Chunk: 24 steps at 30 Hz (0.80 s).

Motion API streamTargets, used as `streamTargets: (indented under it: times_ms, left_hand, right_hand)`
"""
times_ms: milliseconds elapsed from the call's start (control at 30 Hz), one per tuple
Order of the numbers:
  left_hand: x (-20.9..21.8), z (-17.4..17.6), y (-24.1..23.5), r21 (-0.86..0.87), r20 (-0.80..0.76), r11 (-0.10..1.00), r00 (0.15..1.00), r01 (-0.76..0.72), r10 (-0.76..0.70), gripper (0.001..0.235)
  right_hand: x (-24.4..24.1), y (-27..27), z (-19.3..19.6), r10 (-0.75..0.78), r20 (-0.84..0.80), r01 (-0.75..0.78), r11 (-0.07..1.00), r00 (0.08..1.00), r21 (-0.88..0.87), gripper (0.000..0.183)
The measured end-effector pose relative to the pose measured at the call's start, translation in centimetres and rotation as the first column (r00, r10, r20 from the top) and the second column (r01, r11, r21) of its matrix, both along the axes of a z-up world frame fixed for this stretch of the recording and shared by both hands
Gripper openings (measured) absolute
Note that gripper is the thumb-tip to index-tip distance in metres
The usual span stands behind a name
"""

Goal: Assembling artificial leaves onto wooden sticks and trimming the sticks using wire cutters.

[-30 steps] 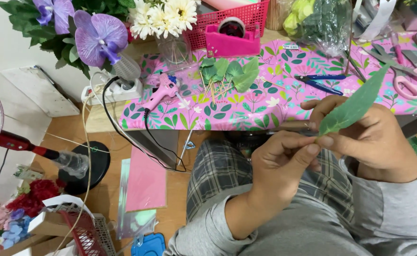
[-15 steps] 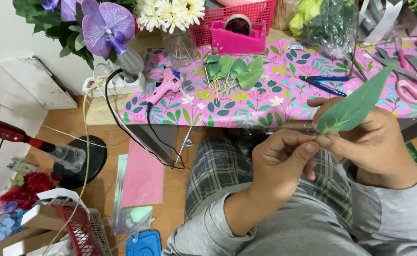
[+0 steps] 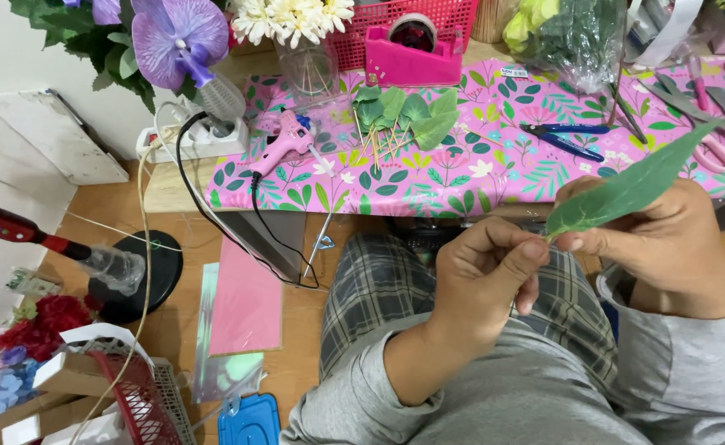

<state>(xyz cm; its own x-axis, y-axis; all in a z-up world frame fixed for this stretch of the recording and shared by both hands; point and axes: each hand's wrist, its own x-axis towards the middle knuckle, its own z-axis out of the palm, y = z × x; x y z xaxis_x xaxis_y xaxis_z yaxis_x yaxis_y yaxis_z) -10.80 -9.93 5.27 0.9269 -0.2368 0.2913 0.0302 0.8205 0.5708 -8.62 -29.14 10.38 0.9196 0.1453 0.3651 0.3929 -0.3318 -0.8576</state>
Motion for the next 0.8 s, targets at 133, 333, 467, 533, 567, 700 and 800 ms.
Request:
streamTargets:
  times_ms: [133,333,467,533,567,700,800]
  left_hand:
    - [0.0,-0.3,-0.2,-0.027,-0.034,0.999,0.999,0.039,-0.04,0.008]
    - [0.3,-0.4,-0.4,-0.034,-0.14,0.977,0.967,0.211,-0.214,0.01]
    - [0.2,-0.6,-1.0,-0.142,-0.187,0.913,0.896,0.382,-0.403,0.01]
    - [0.1,-0.3,-1.0,-0.129,-0.203,0.907,0.885,0.4,-0.419,0.009]
    - [0.1,-0.1,-1.0,-0.118,-0.22,0.902,0.875,0.415,-0.431,0.01]
    - [0.2,-0.5,-1.4,-0.137,-0.25,0.891,0.856,0.432,-0.453,0.01]
    - [0.2,0.0,-1.4,-0.161,-0.218,0.885,0.859,0.436,-0.463,0.008]
  right_hand:
    - [0.2,-0.5,-0.1,0.028,-0.024,-0.029,0.999,0.999,-0.033,0.029]
    - [1.0,-2.5,0.2,0.24,-0.055,-0.244,0.965,0.969,-0.094,0.058]
    - [2.7,-4.3,-0.8,0.507,-0.01,-0.496,0.838,0.862,-0.228,0.039]
    - [2.3,-4.0,-0.1,0.503,0.011,-0.489,0.844,0.864,-0.22,0.034]
    - [2.1,-3.8,0.2,0.502,0.03,-0.485,0.848,0.864,-0.211,0.03]
    - [2.3,-2.6,2.4,0.602,0.025,-0.586,0.785,0.798,-0.203,0.021]
    - [2.0,-3.1,2.1,0.584,0.084,-0.526,0.776,0.807,-0.348,0.023]
